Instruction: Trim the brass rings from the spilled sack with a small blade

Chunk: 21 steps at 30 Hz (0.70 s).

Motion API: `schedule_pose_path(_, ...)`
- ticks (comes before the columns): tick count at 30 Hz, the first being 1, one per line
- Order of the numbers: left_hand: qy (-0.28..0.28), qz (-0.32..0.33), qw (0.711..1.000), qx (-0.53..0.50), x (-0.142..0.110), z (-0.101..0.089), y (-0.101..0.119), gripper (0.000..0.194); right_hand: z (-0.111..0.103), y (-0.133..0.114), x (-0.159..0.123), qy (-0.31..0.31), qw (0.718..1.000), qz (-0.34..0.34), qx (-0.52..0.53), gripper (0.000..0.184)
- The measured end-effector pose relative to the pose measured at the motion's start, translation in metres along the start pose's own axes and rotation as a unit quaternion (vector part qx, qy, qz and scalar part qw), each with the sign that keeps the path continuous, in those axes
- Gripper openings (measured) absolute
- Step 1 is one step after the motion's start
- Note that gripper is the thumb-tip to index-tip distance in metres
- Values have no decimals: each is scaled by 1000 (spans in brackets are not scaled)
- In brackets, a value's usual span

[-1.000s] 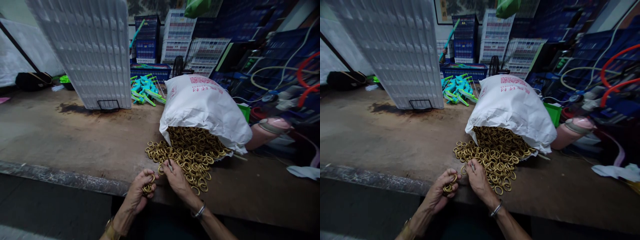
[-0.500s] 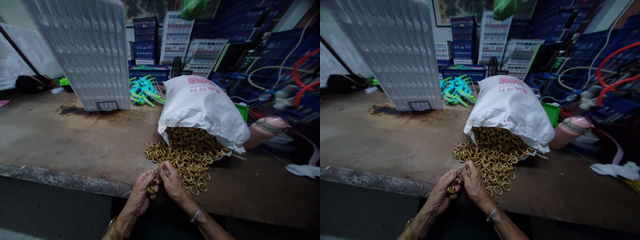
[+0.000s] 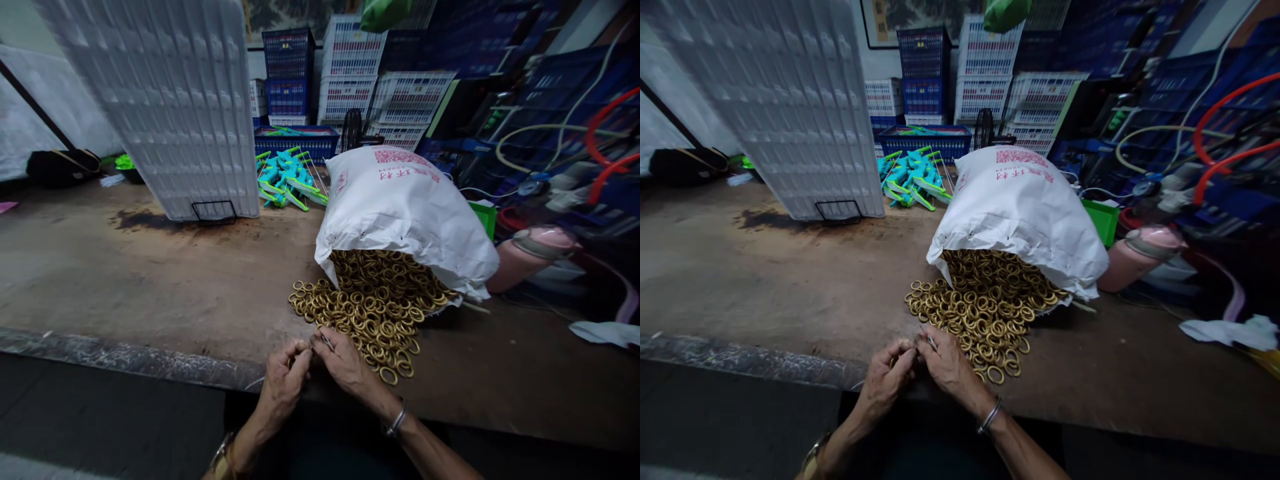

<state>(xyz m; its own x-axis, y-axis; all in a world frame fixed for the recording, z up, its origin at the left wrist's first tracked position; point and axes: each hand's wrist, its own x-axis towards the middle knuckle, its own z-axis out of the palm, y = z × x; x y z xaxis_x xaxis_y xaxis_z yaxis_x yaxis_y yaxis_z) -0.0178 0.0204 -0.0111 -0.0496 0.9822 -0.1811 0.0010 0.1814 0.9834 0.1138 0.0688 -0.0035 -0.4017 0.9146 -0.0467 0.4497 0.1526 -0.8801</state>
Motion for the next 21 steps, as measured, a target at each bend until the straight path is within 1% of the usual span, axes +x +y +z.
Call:
schedule_pose_path(1, -1, 0, 1000, -2, 0, 0, 0, 27, 1, 0, 0, 1, 1000, 8, 1, 23)
schedule_pose_path(2, -6, -13, 1000, -19, 0, 0, 1, 27, 2, 0, 0, 2, 1000, 16, 5, 25)
schedule_pose_path(4, -30, -71, 993, -90, -1, 0, 1, 27, 3, -2, 0, 5, 1000, 27, 11, 26)
schedule_pose_path(6, -60, -129, 975, -171, -2, 0, 1, 27, 4, -3, -1, 2, 1000, 27, 10, 25)
schedule_pose_path(8, -80, -152, 960, -219, -3, 1, 1, 28, 4, -3, -1, -4, 1000, 25, 5, 23)
schedule_pose_path(10, -85, -153, 956, -235, -4, 1, 0, 28, 5, -3, -1, -8, 1000, 22, 5, 21)
schedule_pose_path(15, -60, -135, 961, -234, -4, 2, -2, 25, 3, -4, 0, -17, 999, 23, 39, 24)
schedule_pose_path(18, -65, -115, 963, -235, -4, 3, -3, 24, 2, -5, 1, -14, 997, 36, 61, 25)
schedule_pose_path(21, -70, -106, 962, -243, -4, 4, -3, 23, 1, -1, 3, -12, 996, 42, 72, 26)
